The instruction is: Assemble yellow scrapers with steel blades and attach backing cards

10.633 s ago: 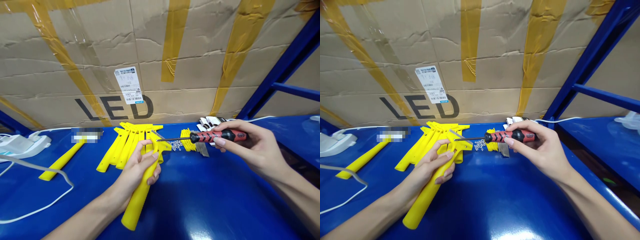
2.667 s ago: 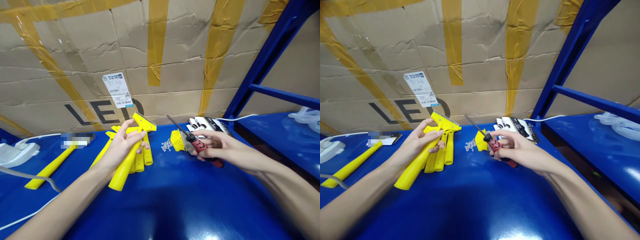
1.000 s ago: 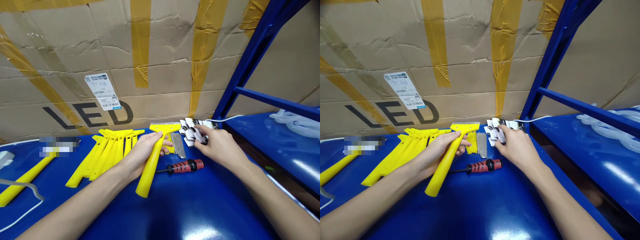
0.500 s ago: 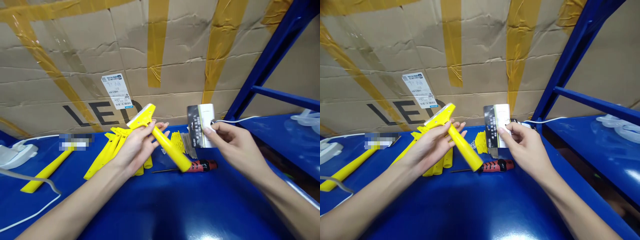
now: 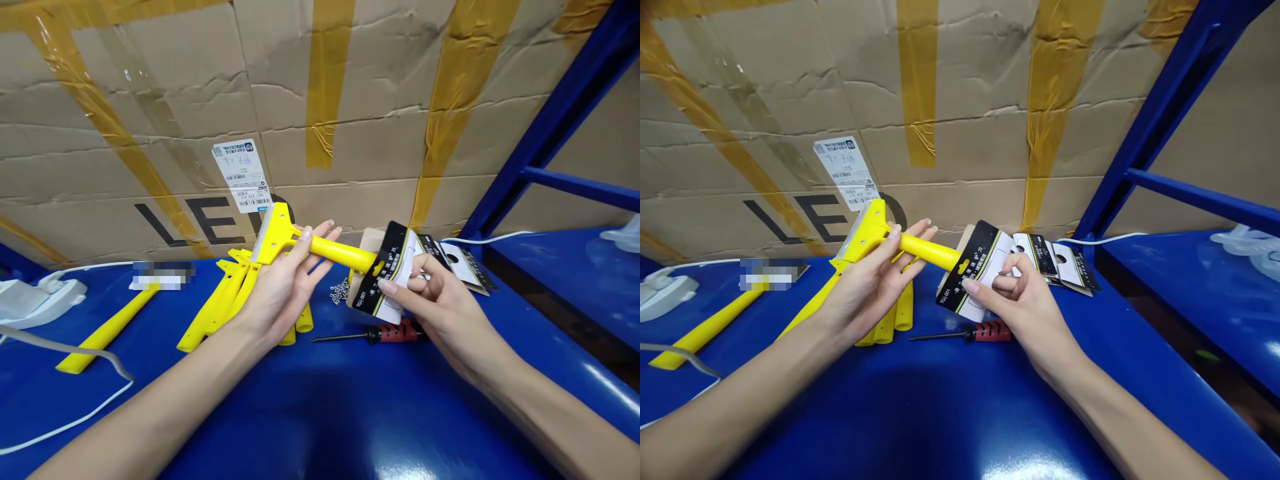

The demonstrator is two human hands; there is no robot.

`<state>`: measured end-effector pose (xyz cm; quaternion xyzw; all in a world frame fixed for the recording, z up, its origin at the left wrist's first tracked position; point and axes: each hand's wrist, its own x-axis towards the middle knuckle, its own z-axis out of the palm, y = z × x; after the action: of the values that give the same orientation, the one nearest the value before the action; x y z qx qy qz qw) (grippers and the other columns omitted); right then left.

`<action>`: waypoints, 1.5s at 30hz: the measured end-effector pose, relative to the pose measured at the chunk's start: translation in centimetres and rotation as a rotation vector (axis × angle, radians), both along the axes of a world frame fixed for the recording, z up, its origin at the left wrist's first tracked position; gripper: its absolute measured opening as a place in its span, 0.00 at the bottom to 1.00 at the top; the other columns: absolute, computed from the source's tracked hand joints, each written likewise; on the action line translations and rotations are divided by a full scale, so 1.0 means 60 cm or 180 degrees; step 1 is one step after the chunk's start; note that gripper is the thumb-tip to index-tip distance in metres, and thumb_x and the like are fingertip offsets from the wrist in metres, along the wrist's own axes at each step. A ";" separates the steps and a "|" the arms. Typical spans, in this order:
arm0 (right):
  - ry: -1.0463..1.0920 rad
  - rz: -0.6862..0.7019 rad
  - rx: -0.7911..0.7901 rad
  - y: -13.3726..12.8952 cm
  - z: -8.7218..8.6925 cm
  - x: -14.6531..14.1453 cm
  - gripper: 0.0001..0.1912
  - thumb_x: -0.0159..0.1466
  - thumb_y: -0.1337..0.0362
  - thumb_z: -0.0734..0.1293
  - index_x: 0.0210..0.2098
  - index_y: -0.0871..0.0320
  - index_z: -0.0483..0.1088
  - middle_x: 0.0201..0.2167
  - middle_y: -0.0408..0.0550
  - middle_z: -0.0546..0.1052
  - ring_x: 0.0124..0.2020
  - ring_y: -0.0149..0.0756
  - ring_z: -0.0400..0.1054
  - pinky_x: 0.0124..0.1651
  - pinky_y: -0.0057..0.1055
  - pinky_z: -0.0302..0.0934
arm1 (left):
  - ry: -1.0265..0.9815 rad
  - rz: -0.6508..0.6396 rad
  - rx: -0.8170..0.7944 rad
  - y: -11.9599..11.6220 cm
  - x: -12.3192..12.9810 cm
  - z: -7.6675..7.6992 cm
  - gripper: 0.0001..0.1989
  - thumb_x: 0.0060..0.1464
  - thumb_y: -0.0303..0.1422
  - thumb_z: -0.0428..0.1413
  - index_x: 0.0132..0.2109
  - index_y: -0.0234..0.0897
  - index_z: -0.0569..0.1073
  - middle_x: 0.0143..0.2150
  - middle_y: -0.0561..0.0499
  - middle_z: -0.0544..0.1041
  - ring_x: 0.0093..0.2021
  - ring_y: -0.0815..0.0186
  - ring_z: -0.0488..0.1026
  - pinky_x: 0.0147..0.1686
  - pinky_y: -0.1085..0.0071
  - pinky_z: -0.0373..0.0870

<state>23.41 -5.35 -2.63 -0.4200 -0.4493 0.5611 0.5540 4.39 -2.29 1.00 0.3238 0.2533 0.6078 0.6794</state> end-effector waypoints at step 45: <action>0.0087 0.1011 -0.0279 -0.009 0.027 -0.001 0.18 0.56 0.63 0.78 0.43 0.56 0.71 0.31 0.44 0.80 0.29 0.33 0.75 0.32 0.29 0.73 | 0.1891 -0.0615 0.0503 -0.012 -0.013 0.002 0.13 0.58 0.37 0.62 0.47 0.34 0.81 0.45 0.44 0.82 0.42 0.60 0.77 0.43 0.67 0.71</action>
<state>23.32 -5.86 -1.00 -0.3597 -0.4776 0.6664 0.4455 3.59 -3.03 1.11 0.5614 0.3607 0.4372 0.6030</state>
